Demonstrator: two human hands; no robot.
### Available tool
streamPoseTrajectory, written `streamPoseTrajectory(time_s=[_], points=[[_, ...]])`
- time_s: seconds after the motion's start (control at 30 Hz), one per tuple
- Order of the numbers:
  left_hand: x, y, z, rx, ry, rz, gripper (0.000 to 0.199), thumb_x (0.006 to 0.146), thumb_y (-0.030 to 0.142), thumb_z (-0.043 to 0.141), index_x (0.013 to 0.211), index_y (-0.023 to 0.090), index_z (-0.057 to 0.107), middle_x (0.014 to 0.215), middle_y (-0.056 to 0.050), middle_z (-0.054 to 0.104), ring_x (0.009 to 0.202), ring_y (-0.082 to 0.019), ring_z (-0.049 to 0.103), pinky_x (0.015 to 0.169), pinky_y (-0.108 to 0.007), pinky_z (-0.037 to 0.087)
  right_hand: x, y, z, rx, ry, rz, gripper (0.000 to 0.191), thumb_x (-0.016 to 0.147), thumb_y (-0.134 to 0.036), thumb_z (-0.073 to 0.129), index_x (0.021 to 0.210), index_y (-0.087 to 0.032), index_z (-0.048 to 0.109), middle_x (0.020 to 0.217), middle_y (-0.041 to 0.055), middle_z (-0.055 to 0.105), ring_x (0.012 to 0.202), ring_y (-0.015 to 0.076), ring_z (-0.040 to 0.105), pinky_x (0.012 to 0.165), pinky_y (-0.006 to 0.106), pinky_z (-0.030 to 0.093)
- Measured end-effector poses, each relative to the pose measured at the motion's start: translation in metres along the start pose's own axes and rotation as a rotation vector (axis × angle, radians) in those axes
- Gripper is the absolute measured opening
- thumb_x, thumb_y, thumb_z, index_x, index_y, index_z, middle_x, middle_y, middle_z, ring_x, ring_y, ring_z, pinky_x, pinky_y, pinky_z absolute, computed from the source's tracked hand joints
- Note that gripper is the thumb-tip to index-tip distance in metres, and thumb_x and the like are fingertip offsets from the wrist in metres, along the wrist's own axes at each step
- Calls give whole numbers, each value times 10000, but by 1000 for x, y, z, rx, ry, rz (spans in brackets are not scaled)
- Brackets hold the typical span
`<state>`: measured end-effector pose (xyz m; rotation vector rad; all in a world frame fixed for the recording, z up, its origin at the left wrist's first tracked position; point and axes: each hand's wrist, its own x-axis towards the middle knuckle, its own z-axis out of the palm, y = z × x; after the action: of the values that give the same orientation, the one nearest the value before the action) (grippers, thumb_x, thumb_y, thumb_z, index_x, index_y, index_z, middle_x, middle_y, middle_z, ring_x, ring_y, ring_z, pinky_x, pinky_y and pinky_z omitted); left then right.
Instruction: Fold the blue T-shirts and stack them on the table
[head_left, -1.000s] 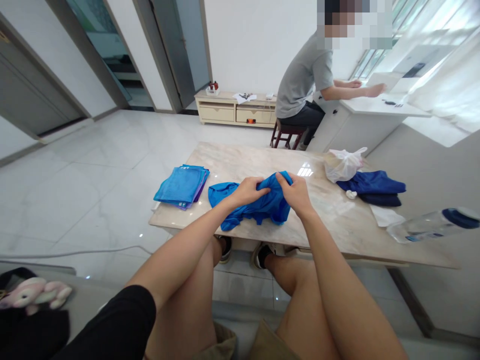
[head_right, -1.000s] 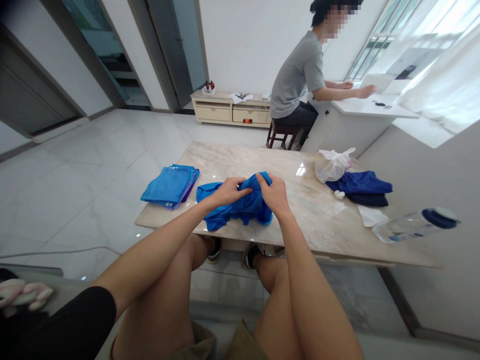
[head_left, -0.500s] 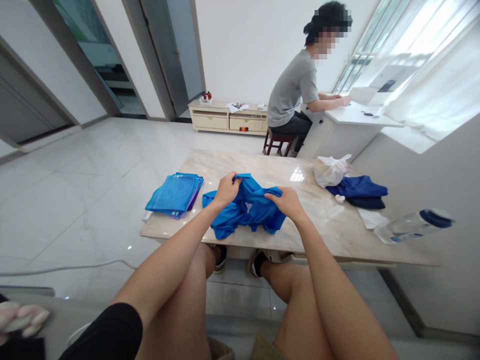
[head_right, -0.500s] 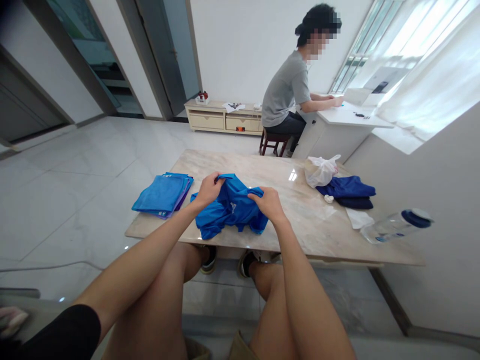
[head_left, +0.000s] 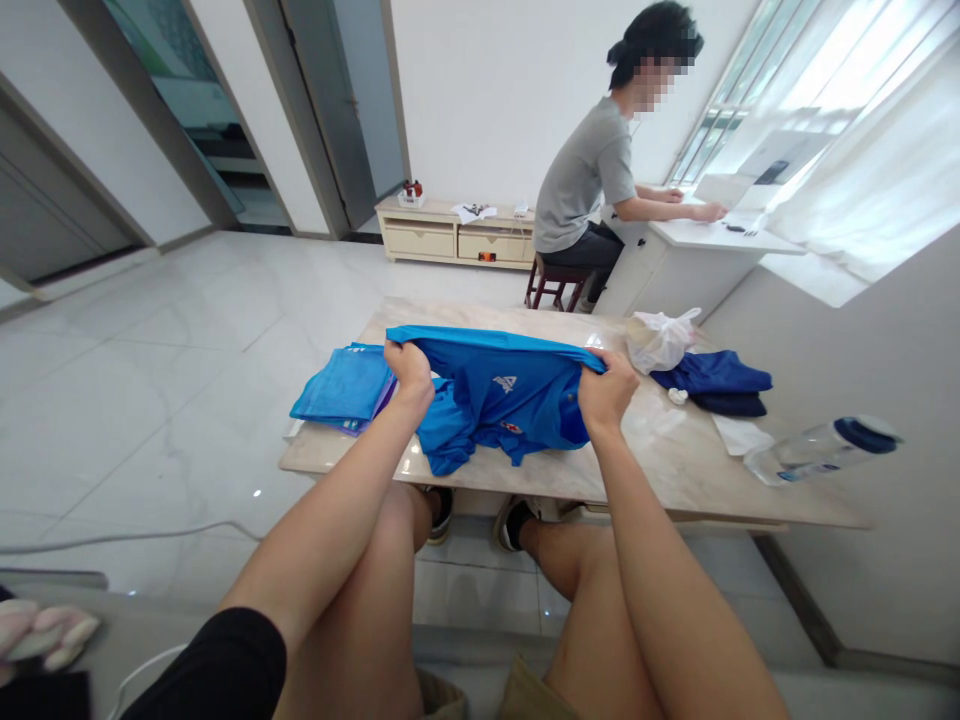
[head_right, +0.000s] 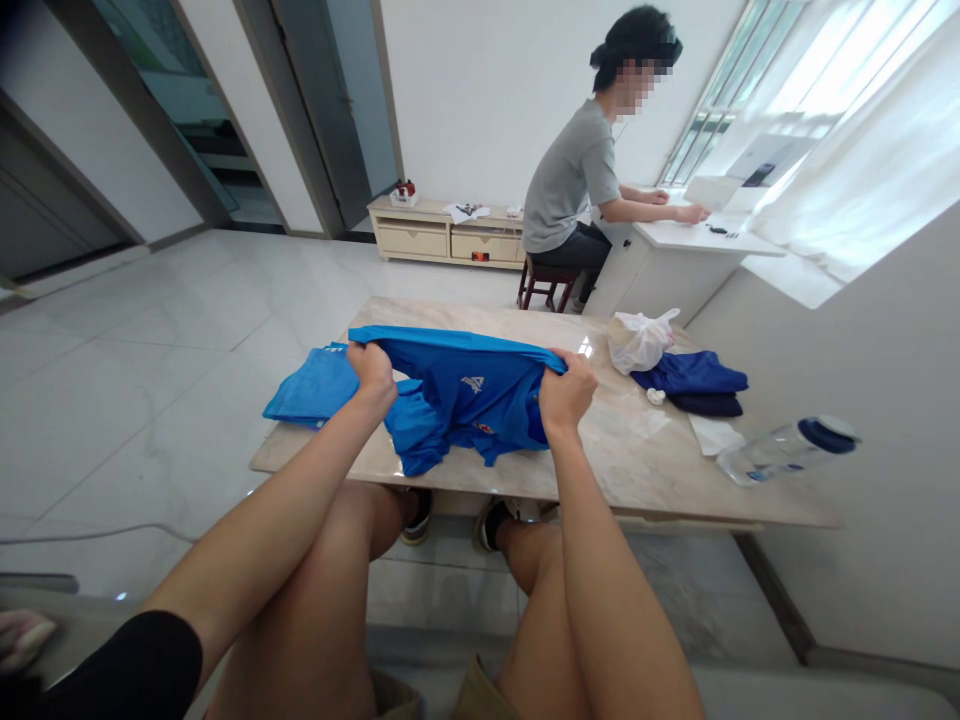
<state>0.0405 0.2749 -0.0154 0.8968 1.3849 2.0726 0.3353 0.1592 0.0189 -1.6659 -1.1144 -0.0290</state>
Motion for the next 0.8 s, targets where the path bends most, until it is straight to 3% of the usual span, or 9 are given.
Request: streamPoseTrajectory(time_s=[0.13, 0.23, 0.37, 0.47, 0.57, 0.63, 0.7, 0.8], points=[[11, 0, -4, 49, 75, -62, 328, 934, 105, 430, 1104, 214, 688, 975, -13, 736, 918, -168, 680, 973, -304, 571, -2, -2, -3, -32, 7, 40, 349, 870, -277, 592, 1040, -199, 887, 1034, 122, 839, 979, 332, 746, 934, 428, 562], [12, 0, -12, 238, -58, 3, 282, 919, 115, 530, 1146, 212, 666, 1048, -51, 724, 1039, -213, 692, 1051, -368, 563, -4, -5, -3, -27, -14, 33, 310, 900, -346, 632, 983, -194, 889, 919, 108, 838, 900, 324, 738, 849, 391, 549], [-13, 8, -16, 612, -525, 276, 565, 771, 134, 796, 1304, 202, 622, 1330, -145, 643, 1320, -330, 620, 1208, -530, 470, -6, -10, 0, 43, -131, -68, 297, 903, -343, 635, 913, -172, 877, 856, 91, 830, 847, 300, 754, 820, 358, 541], [-45, 18, -11, 573, -949, 423, 744, 786, 269, 885, 1453, 211, 561, 1439, -166, 603, 1370, -347, 598, 1235, -553, 455, -11, -13, 4, 79, -258, -168, 277, 876, -294, 611, 895, -197, 870, 891, 81, 846, 847, 292, 770, 827, 356, 551], [-75, 29, -1, 451, -1218, 451, 886, 781, 418, 937, 1543, 224, 528, 1495, -170, 615, 1413, -355, 585, 1243, -541, 458, -17, -18, 7, 135, -395, -251, 281, 842, -249, 595, 904, -226, 868, 929, 62, 860, 857, 275, 778, 842, 348, 566], [-89, 36, 5, 405, -1303, 417, 789, 802, 442, 918, 1490, 222, 599, 1458, -150, 668, 1368, -352, 624, 1205, -516, 494, -20, -23, 7, 172, -462, -295, 295, 821, -226, 595, 927, -235, 869, 952, 51, 863, 874, 265, 779, 857, 341, 573], [-96, 42, 11, 371, -1353, 353, 458, 899, 405, 808, 1311, 224, 721, 1297, -97, 763, 1217, -324, 702, 1115, -467, 548, -22, -28, 6, 171, -502, -321, 282, 824, -224, 601, 924, -235, 864, 937, 46, 857, 868, 259, 768, 858, 338, 573], [-97, 50, 16, 346, -1301, 276, 160, 954, 314, 667, 1016, 241, 796, 1018, -36, 813, 987, -281, 741, 970, -392, 578, -23, -32, 3, 124, -521, -312, 244, 866, -256, 610, 900, -225, 850, 885, 46, 832, 831, 249, 740, 833, 335, 556]])
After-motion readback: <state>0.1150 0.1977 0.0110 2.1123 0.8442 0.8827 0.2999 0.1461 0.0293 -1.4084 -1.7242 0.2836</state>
